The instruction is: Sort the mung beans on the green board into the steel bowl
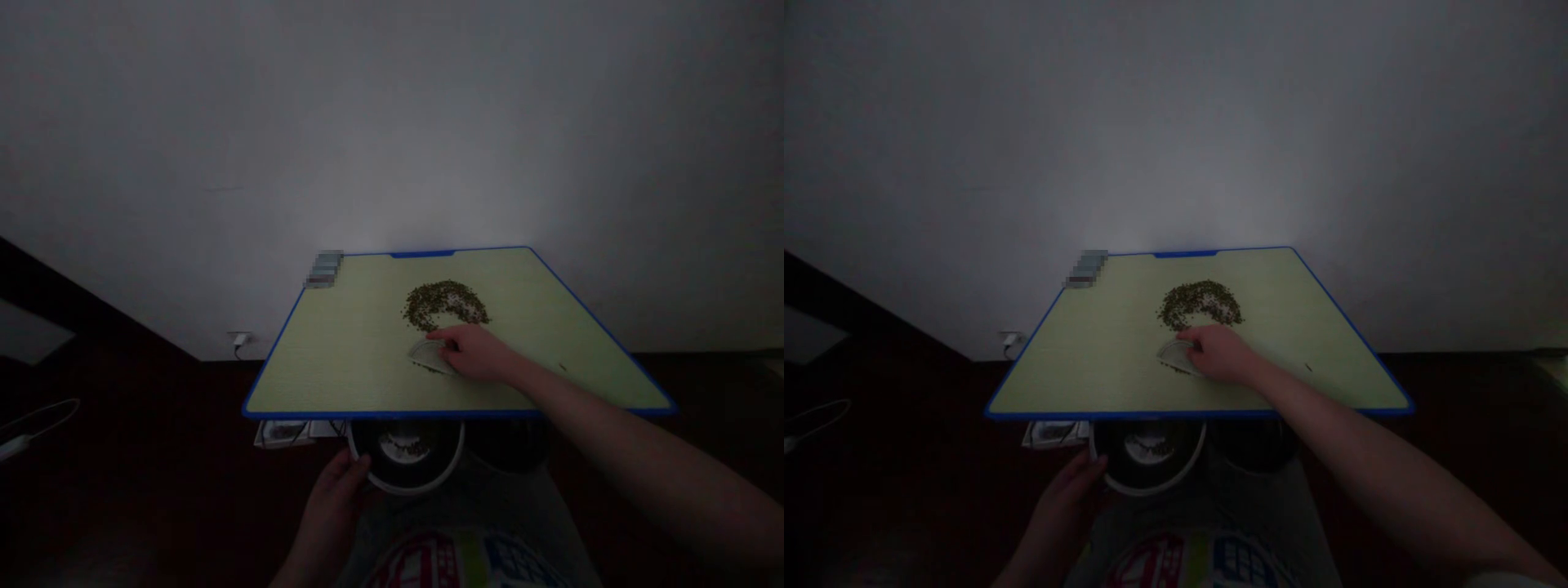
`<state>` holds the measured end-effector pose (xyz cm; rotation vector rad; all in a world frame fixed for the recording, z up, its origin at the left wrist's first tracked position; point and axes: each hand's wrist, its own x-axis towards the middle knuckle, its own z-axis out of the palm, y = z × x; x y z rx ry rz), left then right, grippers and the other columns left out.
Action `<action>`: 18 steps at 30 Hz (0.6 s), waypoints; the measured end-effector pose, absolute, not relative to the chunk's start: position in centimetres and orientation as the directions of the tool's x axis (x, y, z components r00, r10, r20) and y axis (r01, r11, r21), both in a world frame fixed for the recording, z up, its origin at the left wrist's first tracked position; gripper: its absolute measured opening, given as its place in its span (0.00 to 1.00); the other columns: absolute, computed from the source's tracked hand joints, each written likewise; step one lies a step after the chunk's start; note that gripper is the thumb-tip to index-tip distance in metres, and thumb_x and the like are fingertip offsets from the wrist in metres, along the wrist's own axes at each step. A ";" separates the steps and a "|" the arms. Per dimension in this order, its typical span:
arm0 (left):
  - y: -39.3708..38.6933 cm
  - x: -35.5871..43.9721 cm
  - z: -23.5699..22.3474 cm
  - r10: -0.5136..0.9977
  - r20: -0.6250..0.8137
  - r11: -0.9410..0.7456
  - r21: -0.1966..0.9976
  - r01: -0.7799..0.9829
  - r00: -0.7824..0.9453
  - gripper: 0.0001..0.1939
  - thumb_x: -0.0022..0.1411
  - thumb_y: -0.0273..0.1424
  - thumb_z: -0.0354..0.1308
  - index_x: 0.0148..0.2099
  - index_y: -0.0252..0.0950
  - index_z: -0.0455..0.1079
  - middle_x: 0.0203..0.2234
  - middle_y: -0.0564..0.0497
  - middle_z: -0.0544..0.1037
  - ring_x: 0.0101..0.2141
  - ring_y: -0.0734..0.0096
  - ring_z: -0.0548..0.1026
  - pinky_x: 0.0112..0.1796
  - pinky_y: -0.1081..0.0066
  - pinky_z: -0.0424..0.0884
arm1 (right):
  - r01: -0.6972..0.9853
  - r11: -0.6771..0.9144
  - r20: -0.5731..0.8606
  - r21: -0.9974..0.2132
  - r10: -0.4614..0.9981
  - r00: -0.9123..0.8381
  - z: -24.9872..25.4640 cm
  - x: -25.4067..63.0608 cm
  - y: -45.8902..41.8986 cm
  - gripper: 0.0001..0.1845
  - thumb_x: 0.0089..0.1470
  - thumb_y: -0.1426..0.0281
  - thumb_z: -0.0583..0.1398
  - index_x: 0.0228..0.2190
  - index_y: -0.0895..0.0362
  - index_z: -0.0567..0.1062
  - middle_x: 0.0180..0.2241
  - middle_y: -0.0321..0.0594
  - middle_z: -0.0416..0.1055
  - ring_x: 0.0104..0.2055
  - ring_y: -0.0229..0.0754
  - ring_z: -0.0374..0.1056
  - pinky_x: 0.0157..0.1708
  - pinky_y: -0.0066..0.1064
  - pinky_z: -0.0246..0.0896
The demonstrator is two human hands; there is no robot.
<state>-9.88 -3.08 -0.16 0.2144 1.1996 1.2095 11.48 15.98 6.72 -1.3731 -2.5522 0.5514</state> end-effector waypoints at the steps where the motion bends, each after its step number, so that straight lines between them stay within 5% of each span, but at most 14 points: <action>1: -3.1 -9.9 -0.2 0.799 -0.589 0.413 0.687 -0.599 -0.125 0.12 0.49 0.31 0.65 0.38 0.34 0.74 0.33 0.45 0.83 0.37 0.57 0.80 0.38 0.66 0.74 | 0.763 0.500 -0.008 -0.411 0.834 -0.551 6.7 11.3 15.7 0.24 0.50 0.70 0.54 0.50 0.55 0.73 0.28 0.39 0.75 0.28 0.38 0.66 0.30 0.27 0.53; 18: -3.3 -9.7 0.2 0.811 -0.573 0.397 0.687 -0.608 -0.119 0.12 0.51 0.30 0.64 0.39 0.34 0.74 0.32 0.45 0.83 0.35 0.59 0.80 0.35 0.67 0.74 | 0.688 0.564 -0.031 -0.456 0.762 -0.646 7.1 9.4 12.6 0.23 0.51 0.69 0.54 0.50 0.54 0.73 0.36 0.41 0.77 0.33 0.40 0.70 0.34 0.29 0.59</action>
